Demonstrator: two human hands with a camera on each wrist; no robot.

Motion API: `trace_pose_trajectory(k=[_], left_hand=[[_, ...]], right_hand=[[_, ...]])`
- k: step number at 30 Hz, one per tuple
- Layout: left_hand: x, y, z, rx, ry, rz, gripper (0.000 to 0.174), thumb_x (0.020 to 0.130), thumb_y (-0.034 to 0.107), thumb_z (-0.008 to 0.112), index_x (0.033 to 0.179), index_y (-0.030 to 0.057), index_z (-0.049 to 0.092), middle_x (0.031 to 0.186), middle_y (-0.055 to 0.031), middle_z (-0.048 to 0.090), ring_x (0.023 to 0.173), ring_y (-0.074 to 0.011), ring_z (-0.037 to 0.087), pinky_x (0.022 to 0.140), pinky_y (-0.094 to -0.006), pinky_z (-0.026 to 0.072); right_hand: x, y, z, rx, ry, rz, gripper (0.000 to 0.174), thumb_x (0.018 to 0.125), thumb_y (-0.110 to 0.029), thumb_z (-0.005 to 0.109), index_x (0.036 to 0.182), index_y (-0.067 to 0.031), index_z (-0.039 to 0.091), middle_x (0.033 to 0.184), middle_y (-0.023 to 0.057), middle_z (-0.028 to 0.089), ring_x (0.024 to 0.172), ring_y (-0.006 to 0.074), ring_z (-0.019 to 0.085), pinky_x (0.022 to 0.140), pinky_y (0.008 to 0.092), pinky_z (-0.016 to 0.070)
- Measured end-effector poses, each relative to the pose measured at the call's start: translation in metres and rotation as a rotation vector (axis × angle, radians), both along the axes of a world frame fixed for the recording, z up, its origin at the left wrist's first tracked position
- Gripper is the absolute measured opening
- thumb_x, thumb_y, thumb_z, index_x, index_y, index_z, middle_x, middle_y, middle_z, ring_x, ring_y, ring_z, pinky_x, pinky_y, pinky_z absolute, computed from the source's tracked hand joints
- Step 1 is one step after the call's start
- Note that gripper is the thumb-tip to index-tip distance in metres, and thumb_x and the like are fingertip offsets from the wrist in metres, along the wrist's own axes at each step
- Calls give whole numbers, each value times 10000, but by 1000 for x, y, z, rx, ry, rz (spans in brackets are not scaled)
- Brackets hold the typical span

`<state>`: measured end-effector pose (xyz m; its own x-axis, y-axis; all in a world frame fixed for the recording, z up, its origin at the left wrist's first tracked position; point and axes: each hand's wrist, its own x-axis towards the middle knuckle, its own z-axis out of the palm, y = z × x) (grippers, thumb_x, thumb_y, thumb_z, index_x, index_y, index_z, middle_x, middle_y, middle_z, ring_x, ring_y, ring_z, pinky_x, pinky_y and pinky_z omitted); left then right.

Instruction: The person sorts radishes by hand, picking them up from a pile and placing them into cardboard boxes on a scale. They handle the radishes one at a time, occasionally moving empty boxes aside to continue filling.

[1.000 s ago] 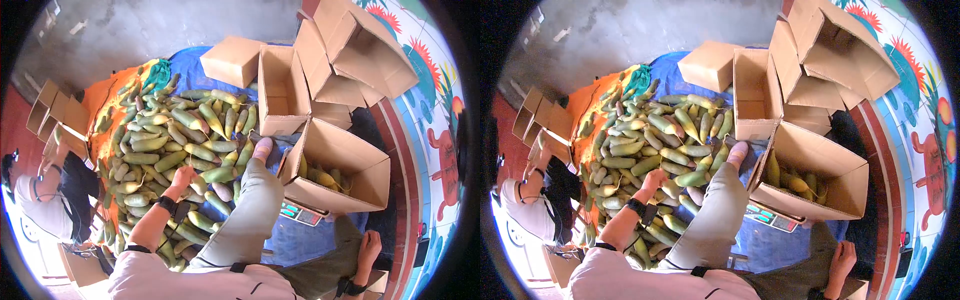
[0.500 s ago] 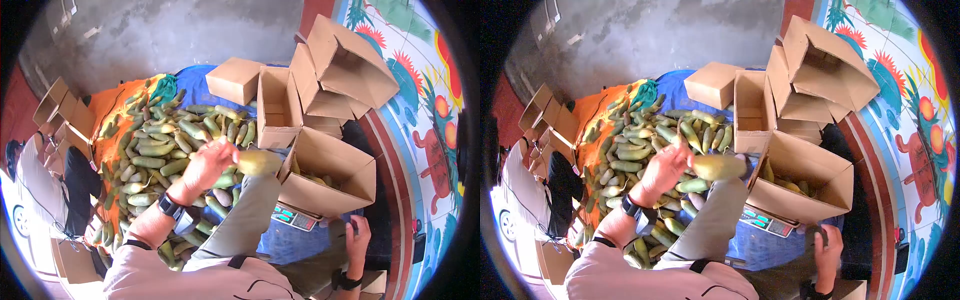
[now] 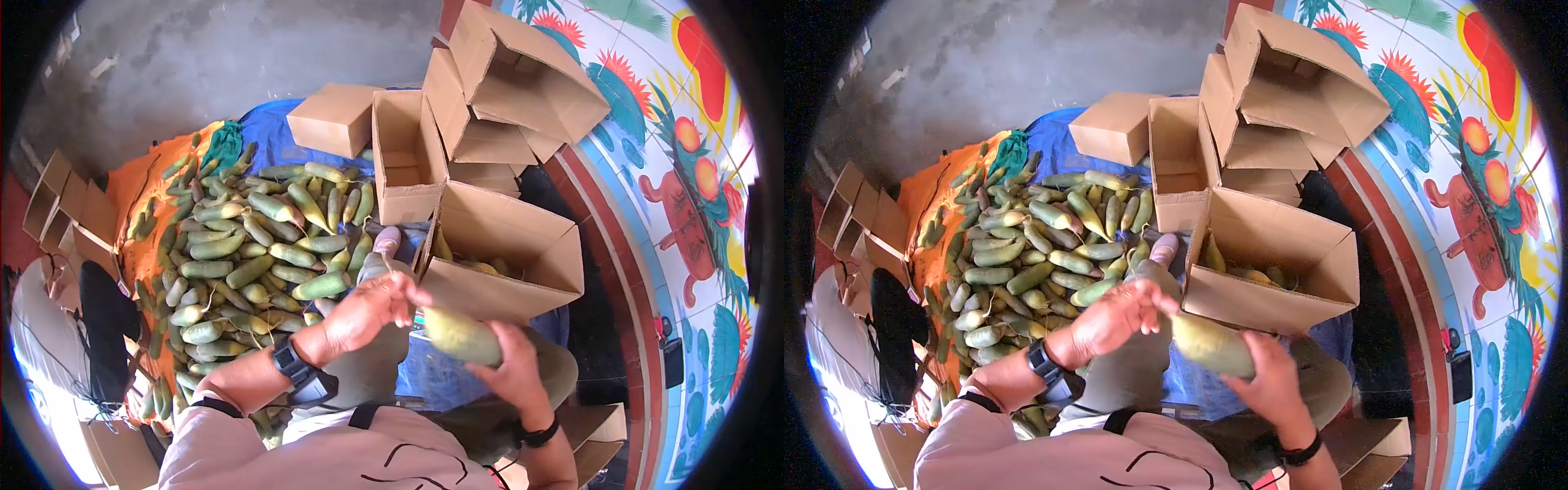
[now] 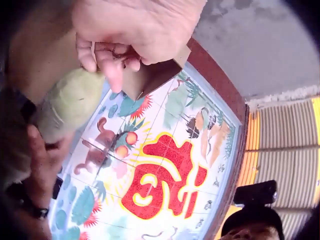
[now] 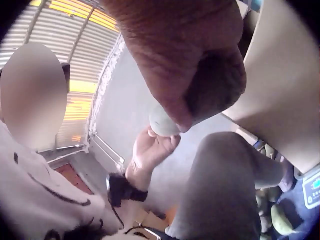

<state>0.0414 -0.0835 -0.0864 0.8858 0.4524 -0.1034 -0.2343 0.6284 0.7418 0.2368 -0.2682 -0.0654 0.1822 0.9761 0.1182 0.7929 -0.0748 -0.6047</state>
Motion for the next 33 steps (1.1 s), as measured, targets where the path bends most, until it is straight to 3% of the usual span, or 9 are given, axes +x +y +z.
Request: trace_pose_trajectory(k=[2, 13, 24, 25, 26, 28, 29, 30, 33], left_hand=[[-10, 13, -7, 96, 63, 130, 332, 958, 289, 389, 1167, 44, 472, 1166, -128, 548, 772, -147, 543, 785, -306, 460], [-112, 57, -109, 163, 647, 428, 343, 947, 290, 371, 1044, 1, 528, 1057, -128, 595, 897, -210, 597, 827, -327, 457], [-172, 87, -241, 147, 991, 301, 284, 906, 208, 402, 1063, 38, 568, 1092, -74, 613, 916, -201, 599, 757, -326, 451], [-182, 103, -293, 792, 1090, -14, 237, 853, 150, 463, 1040, 82, 592, 1031, -13, 626, 881, -184, 596, 733, -300, 451], [-174, 103, -296, 789, 1079, -41, 237, 853, 150, 463, 1040, 82, 592, 1031, -13, 626, 881, -184, 596, 733, -300, 451], [-155, 105, -298, 1486, 991, 212, 170, 856, 188, 492, 871, 76, 619, 800, -103, 613, 779, -235, 602, 679, -305, 478], [-147, 118, -323, 1309, 1084, 134, 169, 856, 177, 492, 892, 57, 605, 852, -116, 612, 848, -246, 600, 727, -342, 486], [-134, 125, -316, 1575, 1120, -31, 176, 850, 185, 494, 889, 53, 604, 997, -114, 596, 905, -269, 590, 762, -359, 487], [-95, 123, -279, 1201, 1122, -16, 227, 826, 212, 530, 1004, 75, 567, 1111, -119, 553, 968, -310, 564, 815, -386, 469]], right_hand=[[16, 5, 8, 77, -245, -82, 616, 593, -214, 768, 1115, -19, 506, 1026, 196, 573, 963, 366, 550, 847, 398, 440], [113, 47, -1, 152, -407, -315, 442, 687, -52, 658, 1108, -26, 529, 1032, 174, 544, 992, 346, 507, 860, 397, 408], [116, -26, -23, 187, -388, -381, 143, 806, -13, 550, 946, 12, 563, 954, 172, 568, 900, 343, 550, 803, 377, 436], [120, -36, -27, 174, -391, -401, 139, 799, -5, 553, 937, 14, 565, 943, 175, 571, 893, 343, 551, 793, 378, 440], [121, -46, -30, 160, -395, -425, 136, 793, 3, 557, 928, 16, 568, 932, 177, 574, 886, 343, 553, 782, 379, 444], [118, -57, -34, 110, -451, -453, 128, 791, 6, 557, 917, 19, 568, 919, 176, 576, 873, 343, 554, 772, 381, 446], [116, -61, -35, 81, -501, -459, 119, 788, 8, 557, 906, 22, 569, 907, 175, 578, 859, 343, 555, 763, 383, 448], [114, -65, -39, 61, -509, -479, 119, 788, 8, 557, 906, 22, 569, 907, 175, 578, 859, 343, 555, 763, 383, 448], [112, -69, -47, 3, -447, -532, 92, 797, -3, 543, 880, 27, 570, 869, 171, 574, 810, 340, 553, 727, 385, 448]])
